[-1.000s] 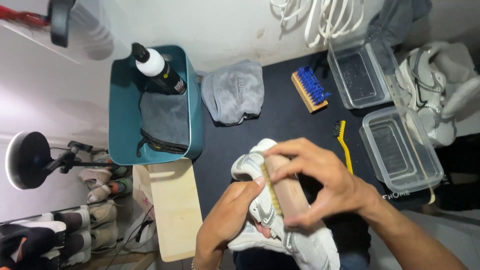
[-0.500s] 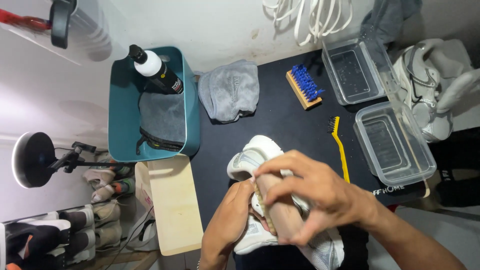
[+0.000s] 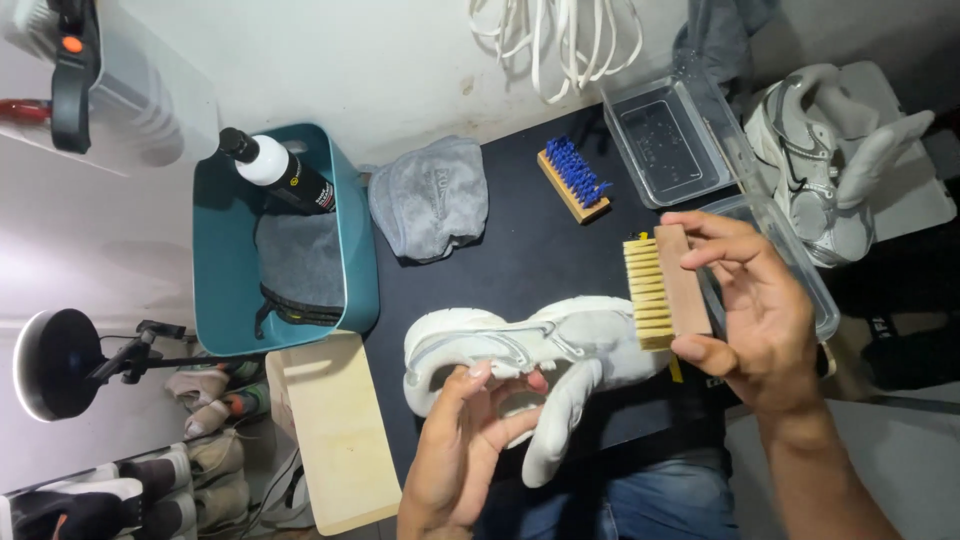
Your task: The person scrubs a white sneaker with a wooden brush, focusing on the upper mesh, laces, and sole. The person rotates the shoe to access different areas and continues scrubbing the entire surface.
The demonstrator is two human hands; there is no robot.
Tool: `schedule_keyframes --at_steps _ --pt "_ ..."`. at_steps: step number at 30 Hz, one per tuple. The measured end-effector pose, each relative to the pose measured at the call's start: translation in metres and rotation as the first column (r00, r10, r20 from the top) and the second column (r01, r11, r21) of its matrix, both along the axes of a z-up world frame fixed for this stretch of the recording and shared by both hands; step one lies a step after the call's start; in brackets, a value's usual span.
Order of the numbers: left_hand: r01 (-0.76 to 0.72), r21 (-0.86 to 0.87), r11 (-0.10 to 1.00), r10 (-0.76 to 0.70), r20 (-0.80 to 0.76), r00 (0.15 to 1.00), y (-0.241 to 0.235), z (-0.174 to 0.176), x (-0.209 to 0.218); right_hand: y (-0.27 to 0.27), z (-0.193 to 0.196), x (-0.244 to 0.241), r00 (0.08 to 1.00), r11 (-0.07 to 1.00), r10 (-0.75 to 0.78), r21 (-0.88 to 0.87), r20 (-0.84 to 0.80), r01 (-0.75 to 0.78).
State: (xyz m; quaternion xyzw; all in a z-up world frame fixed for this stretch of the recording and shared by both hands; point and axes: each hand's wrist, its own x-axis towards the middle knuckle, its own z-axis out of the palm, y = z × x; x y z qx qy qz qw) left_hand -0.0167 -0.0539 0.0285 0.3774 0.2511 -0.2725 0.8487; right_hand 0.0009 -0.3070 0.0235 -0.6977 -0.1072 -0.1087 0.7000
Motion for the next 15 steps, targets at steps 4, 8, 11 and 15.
schedule_keyframes --at_steps 4,8,11,15 --pt "-0.181 -0.032 0.983 0.18 -0.024 0.983 -0.02 0.005 0.008 0.009 -0.008 -0.012 0.954 0.883 -0.187 -0.386 0.234 0.268" --pt "-0.255 0.04 0.966 0.258 -0.22 0.941 -0.036 0.042 0.017 0.056 -0.016 -0.032 0.934 0.823 -0.239 -0.455 0.266 0.34" --pt "-0.157 0.158 0.975 0.194 -0.258 0.946 -0.037 0.037 0.016 0.097 -0.014 -0.061 0.927 0.863 -0.17 -0.403 0.333 0.303" --pt "-0.222 0.177 0.959 0.261 -0.237 0.936 -0.042 0.042 0.023 0.075 -0.022 -0.031 0.929 0.817 -0.184 -0.475 0.322 0.326"
